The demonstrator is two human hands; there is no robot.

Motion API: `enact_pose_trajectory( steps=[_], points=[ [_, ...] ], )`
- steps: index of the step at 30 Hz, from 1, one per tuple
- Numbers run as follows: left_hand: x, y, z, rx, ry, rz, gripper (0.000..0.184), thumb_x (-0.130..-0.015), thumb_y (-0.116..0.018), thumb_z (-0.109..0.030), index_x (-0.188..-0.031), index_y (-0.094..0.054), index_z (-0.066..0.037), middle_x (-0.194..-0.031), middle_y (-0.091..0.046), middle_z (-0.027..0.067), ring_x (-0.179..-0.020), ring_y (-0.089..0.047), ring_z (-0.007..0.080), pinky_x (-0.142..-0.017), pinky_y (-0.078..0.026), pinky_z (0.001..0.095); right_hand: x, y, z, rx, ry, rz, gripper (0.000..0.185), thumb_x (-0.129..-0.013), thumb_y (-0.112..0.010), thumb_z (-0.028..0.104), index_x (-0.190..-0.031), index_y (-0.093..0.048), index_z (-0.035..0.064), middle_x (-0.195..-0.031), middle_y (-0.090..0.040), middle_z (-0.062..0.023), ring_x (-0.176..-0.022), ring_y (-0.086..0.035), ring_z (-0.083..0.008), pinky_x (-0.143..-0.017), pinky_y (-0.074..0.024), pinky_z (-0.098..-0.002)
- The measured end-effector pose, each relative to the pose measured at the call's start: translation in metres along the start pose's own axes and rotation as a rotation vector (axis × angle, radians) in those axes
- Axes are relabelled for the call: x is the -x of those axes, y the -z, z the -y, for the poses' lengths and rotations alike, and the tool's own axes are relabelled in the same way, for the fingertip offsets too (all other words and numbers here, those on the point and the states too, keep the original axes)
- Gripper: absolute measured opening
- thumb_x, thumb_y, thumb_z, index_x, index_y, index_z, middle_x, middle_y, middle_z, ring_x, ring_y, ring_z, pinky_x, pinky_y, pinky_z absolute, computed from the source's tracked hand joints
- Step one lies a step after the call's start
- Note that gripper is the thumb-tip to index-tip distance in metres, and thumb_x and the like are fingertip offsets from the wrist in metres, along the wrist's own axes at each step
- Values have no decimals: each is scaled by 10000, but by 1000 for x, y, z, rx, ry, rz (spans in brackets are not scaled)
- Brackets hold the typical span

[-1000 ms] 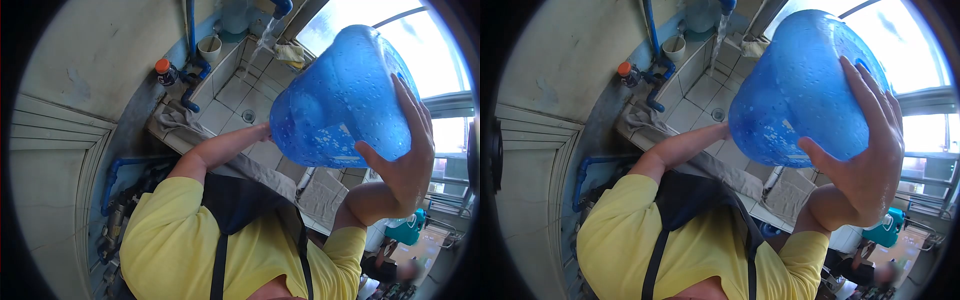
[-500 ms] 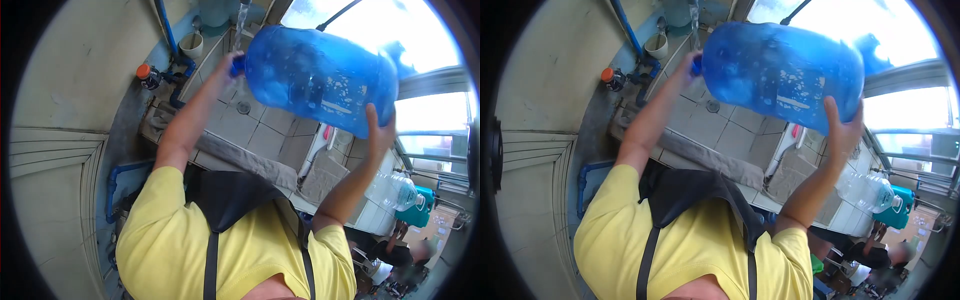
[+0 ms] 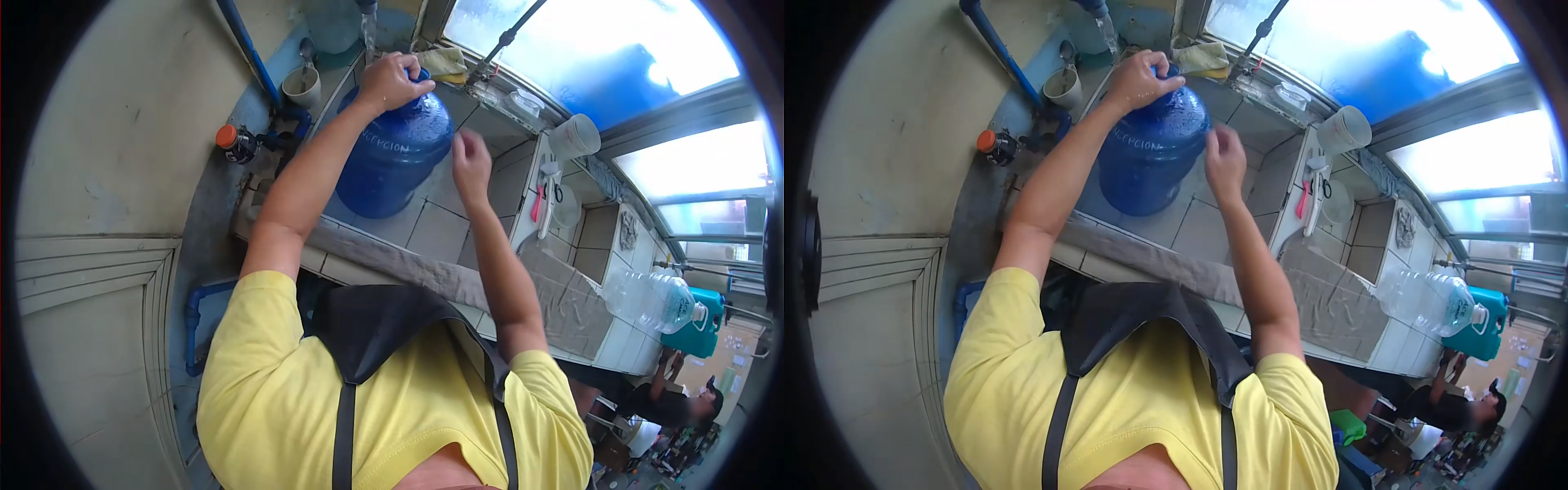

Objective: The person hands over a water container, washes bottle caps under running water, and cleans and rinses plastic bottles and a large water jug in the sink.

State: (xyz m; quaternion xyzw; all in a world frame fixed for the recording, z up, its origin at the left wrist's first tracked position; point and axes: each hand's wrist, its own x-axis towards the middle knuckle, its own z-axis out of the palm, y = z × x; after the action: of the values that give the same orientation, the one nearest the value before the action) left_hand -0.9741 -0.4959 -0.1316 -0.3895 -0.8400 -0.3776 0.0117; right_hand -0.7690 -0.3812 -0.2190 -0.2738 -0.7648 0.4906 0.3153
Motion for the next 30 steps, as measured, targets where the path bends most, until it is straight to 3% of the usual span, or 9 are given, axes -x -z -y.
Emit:
enact_pose_trajectory(
  steps=[4, 6, 10, 13, 15, 19, 22, 26, 30],
  points=[
    [19, -22, 33, -8, -59, -132, 414, -706, -793, -469, -895, -693, -114, -912, -695, 105, -824, -662, 304, -746, -527, 401, -59, -51, 106, -100, 475, 134, 232, -936, -680, 228, -1009, -703, 8, -846, -696, -52, -739, -635, -125, -715, -521, -274],
    [22, -27, 47, 43, -103, -248, 452, -683, -791, -510, -904, -708, -125, -916, -710, 120, -870, -677, 328, -755, -537, 426, -79, -77, 144, -153, 483, 372, 252, -839, -750, 255, -899, -706, 15, -765, -684, -103, -729, -678, -214, -693, -531, -319],
    [32, 11, 23, -323, -32, 105, 537, -680, -798, -545, -981, -725, -105, -974, -717, 139, -938, -683, 339, -801, -545, 438, -119, -130, 172, -365, 26, 692, 358, -882, -701, 375, -832, -705, 20, -684, -649, -78, -662, -643, -177, -637, -514, -296],
    [33, 8, 45, -266, -271, -121, 543, -726, -776, -546, -1005, -725, -82, -952, -721, 152, -911, -685, 352, -781, -546, 433, -126, -146, 182, -461, -271, 860, 426, -920, -670, 408, -781, -691, 5, -651, -629, -53, -610, -600, -143, -583, -486, -264],
    [32, 13, 60, -240, -394, -237, 548, -749, -765, -546, -1017, -726, -70, -940, -723, 159, -897, -686, 358, -772, -547, 431, -124, -145, 182, -149, -104, 816, 497, -889, -636, 513, -844, -716, 24, -681, -660, -113, -644, -655, -202, -634, -521, -331],
    [31, 56, 74, 31, -106, 344, 521, -850, -714, -505, -1090, -686, -43, -993, -709, 90, -926, -662, 264, -843, -509, 376, -138, -144, 141, 517, 348, 536, 581, -854, -617, 600, -951, -742, 41, -827, -720, -186, -826, -723, -298, -743, -546, -423],
    [34, 57, 95, 343, 244, 53, 455, -888, -694, -483, -1067, -684, -65, -858, -652, 48, -804, -615, 200, -779, -494, 339, -124, -132, 113, 642, 348, 566, 529, -831, -646, 620, -825, -757, 102, -763, -690, -212, -785, -697, -348, -697, -540, -449],
    [32, 55, 96, 782, 619, -128, 457, -908, -642, -542, -1018, -679, -99, -845, -573, 26, -780, -549, 154, -725, -468, 318, -106, -129, 113, 978, 473, 830, 486, -780, -732, 542, -1045, -732, 135, -949, -714, -172, -958, -686, -336, -823, -538, -443],
    [23, 29, 97, 945, 574, -506, 503, -937, -546, -605, -1019, -658, -122, -886, -533, 26, -803, -507, 143, -721, -443, 291, -105, -127, 120, 901, 691, 858, 612, -761, -775, 469, -1271, -624, 167, -1074, -714, -138, -1045, -669, -341, -883, -525, -447]
  ],
)
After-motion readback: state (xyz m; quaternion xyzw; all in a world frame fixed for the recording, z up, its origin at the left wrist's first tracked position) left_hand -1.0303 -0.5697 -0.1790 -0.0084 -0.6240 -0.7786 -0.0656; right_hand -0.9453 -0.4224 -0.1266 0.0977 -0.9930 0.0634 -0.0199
